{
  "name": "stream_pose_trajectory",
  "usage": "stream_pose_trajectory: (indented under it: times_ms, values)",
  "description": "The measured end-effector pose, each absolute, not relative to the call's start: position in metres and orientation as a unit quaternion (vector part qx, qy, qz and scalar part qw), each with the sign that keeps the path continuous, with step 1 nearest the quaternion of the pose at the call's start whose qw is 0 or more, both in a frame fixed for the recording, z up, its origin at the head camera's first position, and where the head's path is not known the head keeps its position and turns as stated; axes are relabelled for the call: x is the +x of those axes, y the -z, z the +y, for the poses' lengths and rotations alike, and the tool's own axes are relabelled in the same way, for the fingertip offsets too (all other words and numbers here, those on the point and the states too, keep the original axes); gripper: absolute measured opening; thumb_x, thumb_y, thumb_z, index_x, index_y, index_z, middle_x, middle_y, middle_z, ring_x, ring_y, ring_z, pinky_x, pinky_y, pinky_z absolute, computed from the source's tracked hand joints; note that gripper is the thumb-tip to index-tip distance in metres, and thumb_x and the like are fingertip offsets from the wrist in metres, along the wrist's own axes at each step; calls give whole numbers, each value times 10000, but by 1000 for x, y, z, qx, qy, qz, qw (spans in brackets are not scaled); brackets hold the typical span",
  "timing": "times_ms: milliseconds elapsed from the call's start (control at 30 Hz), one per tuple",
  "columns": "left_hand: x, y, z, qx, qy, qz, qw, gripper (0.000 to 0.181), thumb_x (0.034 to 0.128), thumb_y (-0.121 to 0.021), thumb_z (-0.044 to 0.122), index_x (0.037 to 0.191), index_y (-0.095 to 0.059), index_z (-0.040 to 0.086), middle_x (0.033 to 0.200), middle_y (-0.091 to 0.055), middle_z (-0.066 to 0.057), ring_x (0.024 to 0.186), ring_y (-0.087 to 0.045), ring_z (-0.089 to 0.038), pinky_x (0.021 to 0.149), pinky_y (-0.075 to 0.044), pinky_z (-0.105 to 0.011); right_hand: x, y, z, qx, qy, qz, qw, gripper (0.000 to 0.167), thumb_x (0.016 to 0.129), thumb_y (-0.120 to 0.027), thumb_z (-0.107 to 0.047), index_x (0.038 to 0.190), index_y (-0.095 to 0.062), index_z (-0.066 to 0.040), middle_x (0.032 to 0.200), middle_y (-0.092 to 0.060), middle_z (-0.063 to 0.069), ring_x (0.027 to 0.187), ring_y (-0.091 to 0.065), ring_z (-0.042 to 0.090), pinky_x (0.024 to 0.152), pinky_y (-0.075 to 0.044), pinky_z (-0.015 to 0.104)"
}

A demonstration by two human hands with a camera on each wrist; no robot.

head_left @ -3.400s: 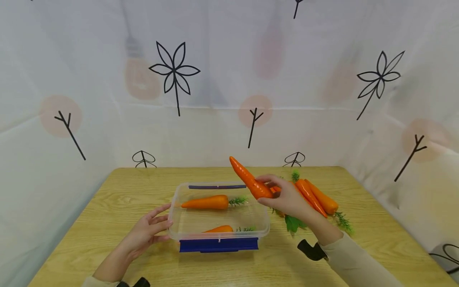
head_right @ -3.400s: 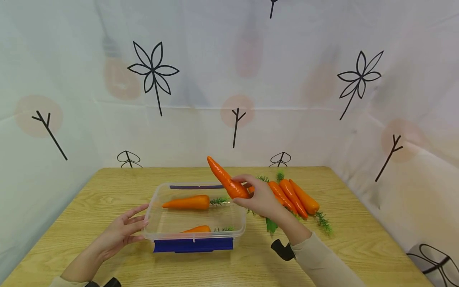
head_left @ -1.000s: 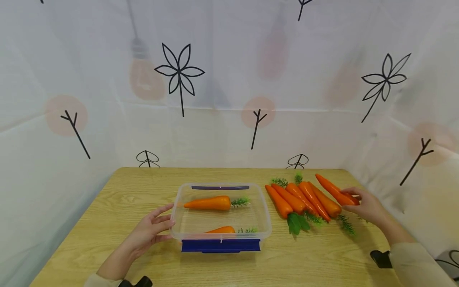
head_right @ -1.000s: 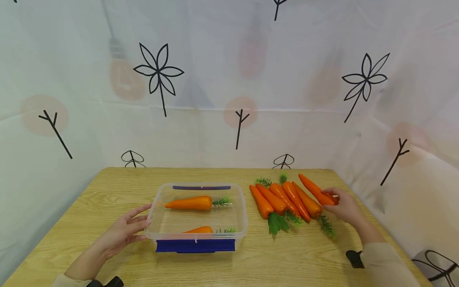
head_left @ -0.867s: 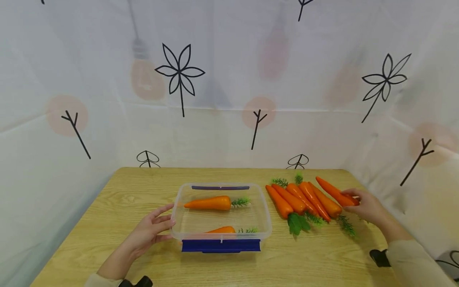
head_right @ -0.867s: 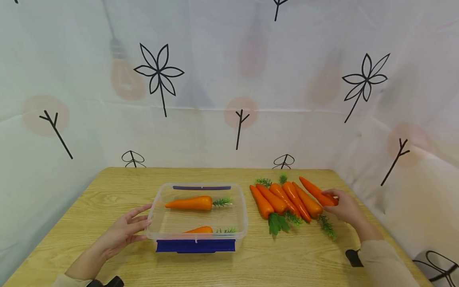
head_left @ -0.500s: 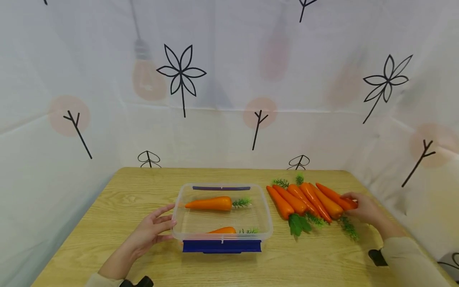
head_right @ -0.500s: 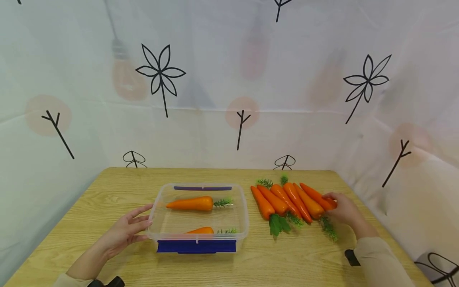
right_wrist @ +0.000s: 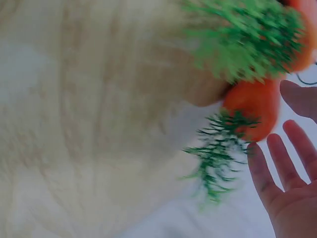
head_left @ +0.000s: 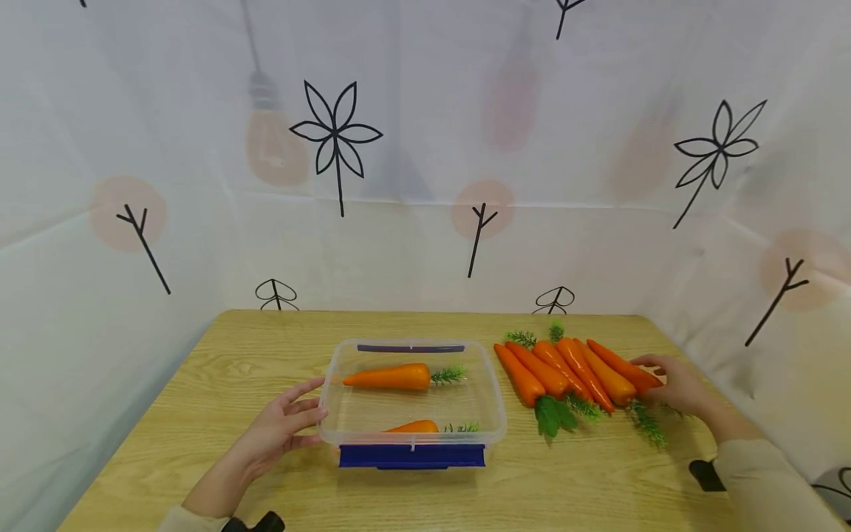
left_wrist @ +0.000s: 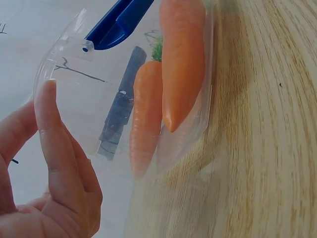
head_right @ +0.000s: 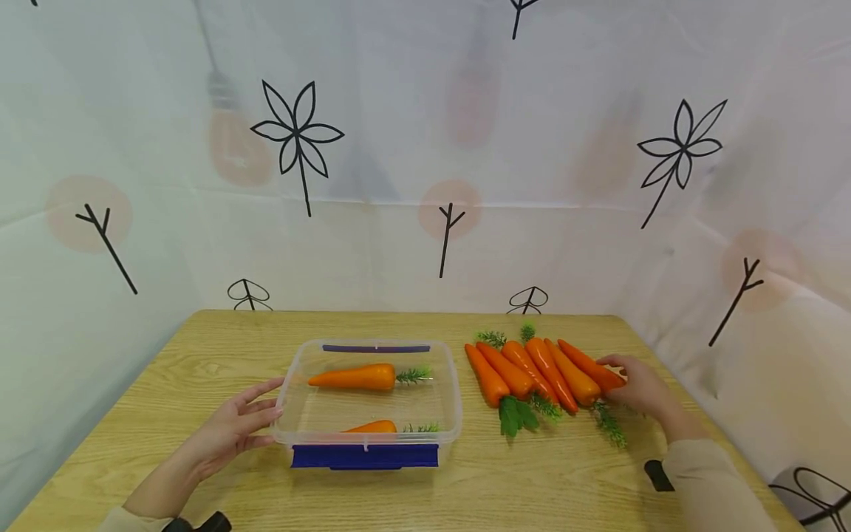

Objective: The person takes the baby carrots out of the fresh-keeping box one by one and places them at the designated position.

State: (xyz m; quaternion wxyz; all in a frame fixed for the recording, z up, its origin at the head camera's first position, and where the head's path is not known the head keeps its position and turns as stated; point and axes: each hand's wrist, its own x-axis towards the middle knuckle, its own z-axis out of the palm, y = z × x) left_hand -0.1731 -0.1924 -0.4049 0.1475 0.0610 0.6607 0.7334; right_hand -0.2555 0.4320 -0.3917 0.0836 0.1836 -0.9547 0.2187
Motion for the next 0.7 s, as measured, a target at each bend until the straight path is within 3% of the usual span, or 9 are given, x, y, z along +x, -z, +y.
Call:
stream_pose_trajectory:
  times_ms: [267, 533, 700]
  values:
    - [-173, 404, -192, 59, -732, 663, 147, 725, 909, -620, 130, 1471, -176, 20, 1217, -506, -160, 991, -595, -257, 733, -553, -309, -254, 371, 427, 180, -211, -959, 64, 480, 763, -679, 44, 1211, -514, 90, 1181, -477, 348, 990, -476, 526, 715, -490, 568]
    - [-172, 403, -192, 54, -728, 667, 148, 725, 912, -617, 146, 1474, -174, 28, 1233, -499, -165, 998, -593, -257, 739, -551, -313, -250, 350, 401, 202, -204, -954, 87, 456, 783, -697, 1, 1208, -539, 50, 1142, -540, 285, 1002, -493, 471, 784, -451, 592]
    - [-173, 403, -192, 53, -727, 668, 148, 723, 914, -615, 148, 1474, -173, 29, 1225, -498, -159, 986, -594, -250, 739, -551, -312, -247, 338, 383, 213, -197, -952, 100, 435, 791, -721, -48, 1186, -560, 34, 1133, -557, 258, 985, -517, 449, 763, -471, 573]
